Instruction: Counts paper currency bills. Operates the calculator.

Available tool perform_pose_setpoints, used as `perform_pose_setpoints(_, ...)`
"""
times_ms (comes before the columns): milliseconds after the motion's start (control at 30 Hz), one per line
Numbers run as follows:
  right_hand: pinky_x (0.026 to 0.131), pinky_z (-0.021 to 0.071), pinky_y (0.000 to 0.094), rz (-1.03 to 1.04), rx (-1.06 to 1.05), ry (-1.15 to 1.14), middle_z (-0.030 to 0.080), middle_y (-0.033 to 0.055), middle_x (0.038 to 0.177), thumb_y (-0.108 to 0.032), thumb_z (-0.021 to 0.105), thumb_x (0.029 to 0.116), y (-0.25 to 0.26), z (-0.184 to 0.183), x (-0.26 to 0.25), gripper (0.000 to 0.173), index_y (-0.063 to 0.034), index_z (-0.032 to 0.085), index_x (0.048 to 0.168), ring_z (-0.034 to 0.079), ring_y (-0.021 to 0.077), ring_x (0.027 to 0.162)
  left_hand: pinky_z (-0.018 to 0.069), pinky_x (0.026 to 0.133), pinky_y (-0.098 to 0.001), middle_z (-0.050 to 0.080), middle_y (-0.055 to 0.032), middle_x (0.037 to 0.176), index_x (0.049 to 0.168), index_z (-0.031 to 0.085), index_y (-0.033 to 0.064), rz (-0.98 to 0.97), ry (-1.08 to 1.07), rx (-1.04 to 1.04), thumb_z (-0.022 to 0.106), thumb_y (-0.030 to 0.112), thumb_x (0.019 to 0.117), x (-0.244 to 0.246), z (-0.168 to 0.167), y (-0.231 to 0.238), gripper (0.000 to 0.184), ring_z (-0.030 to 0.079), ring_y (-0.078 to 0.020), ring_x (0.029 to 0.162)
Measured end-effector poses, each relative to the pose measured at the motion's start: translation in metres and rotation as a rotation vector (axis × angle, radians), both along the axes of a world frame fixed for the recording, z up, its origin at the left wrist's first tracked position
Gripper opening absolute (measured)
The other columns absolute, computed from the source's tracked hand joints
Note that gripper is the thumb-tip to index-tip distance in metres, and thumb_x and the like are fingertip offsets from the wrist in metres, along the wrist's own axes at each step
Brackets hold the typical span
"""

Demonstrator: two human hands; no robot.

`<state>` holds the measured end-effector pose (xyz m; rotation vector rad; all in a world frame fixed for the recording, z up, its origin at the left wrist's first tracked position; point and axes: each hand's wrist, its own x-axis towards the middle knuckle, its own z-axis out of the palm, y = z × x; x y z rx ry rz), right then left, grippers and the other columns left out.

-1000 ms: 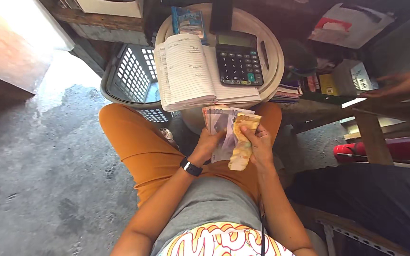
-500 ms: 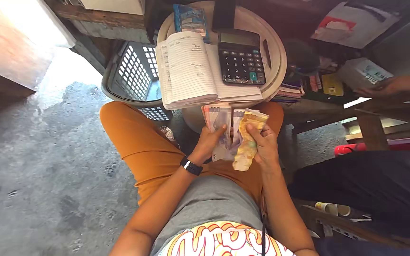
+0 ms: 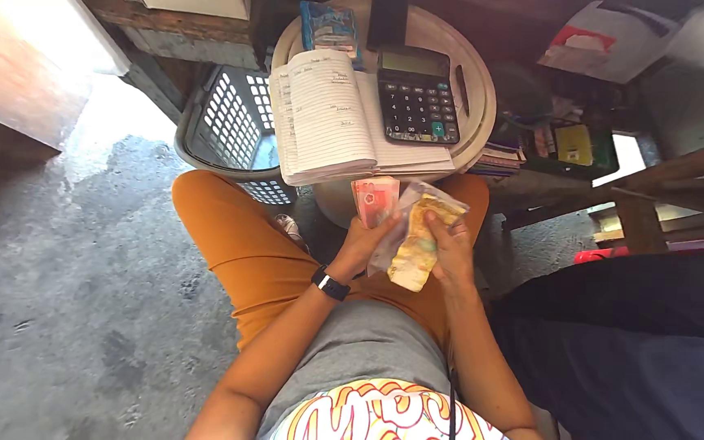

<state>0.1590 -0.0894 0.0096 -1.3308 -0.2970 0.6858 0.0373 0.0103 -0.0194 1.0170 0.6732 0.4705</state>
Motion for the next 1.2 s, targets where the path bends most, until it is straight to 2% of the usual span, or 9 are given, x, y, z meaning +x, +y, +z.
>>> perform_pose_setpoints(67,0.074,0.0634,0.0280,0.018,0.001,-0.029,0.074,0.0015,0.093,0.001,0.062,0.0986,-0.010,0.009,0.014,0.018,-0.0048,0.063,0.116,0.073,0.0094,0.079,0.0620,0.073,-0.0306,0.074,-0.0038,0.098,0.128,0.058,0.0103,-0.030,0.009,-0.041,0.047,0.043,0.1078,-0.003,0.001,0.004,0.040,0.072,-0.0123,0.082)
perform_pose_setpoints(267,0.069,0.0637,0.0283,0.141,-0.050,0.063,0.075,0.0055,0.091,0.011,0.064,0.0916,-0.005,0.018,0.001,0.025,-0.0013,0.066,0.113,0.073,0.0113,0.074,0.0604,0.071,-0.0282,0.072,-0.0020,0.094,0.118,0.062,0.0076,-0.004,0.042,0.015,0.070,0.008,0.0949,0.002,0.001,-0.003,0.025,0.070,-0.0089,0.077)
perform_pose_setpoints(433,0.068,0.0631,0.0285,0.043,-0.077,0.070,0.075,0.0045,0.086,0.005,0.069,0.0924,0.008,-0.002,-0.009,0.012,-0.0006,0.069,0.103,0.072,0.0107,0.072,0.0597,0.066,-0.0255,0.072,0.0001,0.086,0.110,0.064,0.0082,0.019,0.006,0.020,0.070,-0.002,0.0902,0.004,0.000,-0.005,0.023,0.069,-0.0067,0.072)
perform_pose_setpoints(600,0.078,0.0636,0.0302,0.055,0.019,-0.043,0.075,0.0014,0.095,0.001,0.063,0.0969,-0.008,0.003,0.008,0.018,-0.0047,0.065,0.114,0.073,0.0102,0.083,0.0610,0.072,-0.0293,0.071,-0.0010,0.095,0.125,0.060,0.0112,0.011,0.022,-0.005,0.049,0.043,0.1073,-0.002,0.001,0.001,0.037,0.070,-0.0085,0.080)
perform_pose_setpoints(733,0.071,0.0637,0.0282,0.137,0.000,-0.032,0.076,0.0021,0.090,0.006,0.067,0.0919,-0.004,0.009,0.001,0.018,-0.0030,0.069,0.107,0.073,0.0094,0.076,0.0590,0.062,-0.0240,0.071,0.0023,0.086,0.115,0.061,0.0129,0.040,-0.012,-0.011,0.061,0.014,0.1018,-0.001,0.000,-0.003,0.013,0.068,-0.0055,0.070)
perform_pose_setpoints(933,0.073,0.0623,0.0267,0.088,-0.049,-0.018,0.075,0.0023,0.089,0.005,0.071,0.0904,0.006,0.001,-0.007,0.015,-0.0016,0.070,0.104,0.072,0.0088,0.077,0.0594,0.063,-0.0244,0.072,0.0012,0.085,0.109,0.064,0.0108,0.039,-0.038,0.012,0.070,-0.002,0.0903,0.003,0.002,-0.006,0.024,0.069,-0.0057,0.070)
perform_pose_setpoints(1000,0.077,0.0627,0.0280,0.068,-0.007,-0.032,0.075,0.0021,0.094,0.004,0.069,0.0920,0.001,-0.001,-0.002,0.018,-0.0025,0.069,0.109,0.073,0.0094,0.082,0.0598,0.068,-0.0255,0.072,0.0003,0.090,0.115,0.063,0.0101,0.023,-0.030,0.015,0.068,0.005,0.0951,0.002,0.001,-0.005,0.021,0.069,-0.0063,0.075)
perform_pose_setpoints(1100,0.083,0.0627,0.0306,0.077,0.056,-0.042,0.075,0.0015,0.099,0.002,0.063,0.0966,-0.013,0.005,0.012,0.022,-0.0052,0.064,0.117,0.073,0.0109,0.088,0.0613,0.072,-0.0297,0.072,-0.0017,0.097,0.127,0.059,0.0133,-0.002,-0.003,-0.019,0.052,0.047,0.1054,-0.003,0.000,0.001,0.041,0.071,-0.0099,0.081)
perform_pose_setpoints(1200,0.077,0.0635,0.0289,0.181,0.083,-0.003,0.076,0.0025,0.094,0.004,0.064,0.0932,-0.020,0.017,0.015,0.020,-0.0059,0.069,0.110,0.074,0.0104,0.081,0.0617,0.071,-0.0284,0.075,-0.0024,0.095,0.123,0.059,0.0107,0.007,-0.019,-0.033,0.053,0.031,0.1073,-0.003,-0.001,0.001,0.026,0.073,-0.0101,0.079)
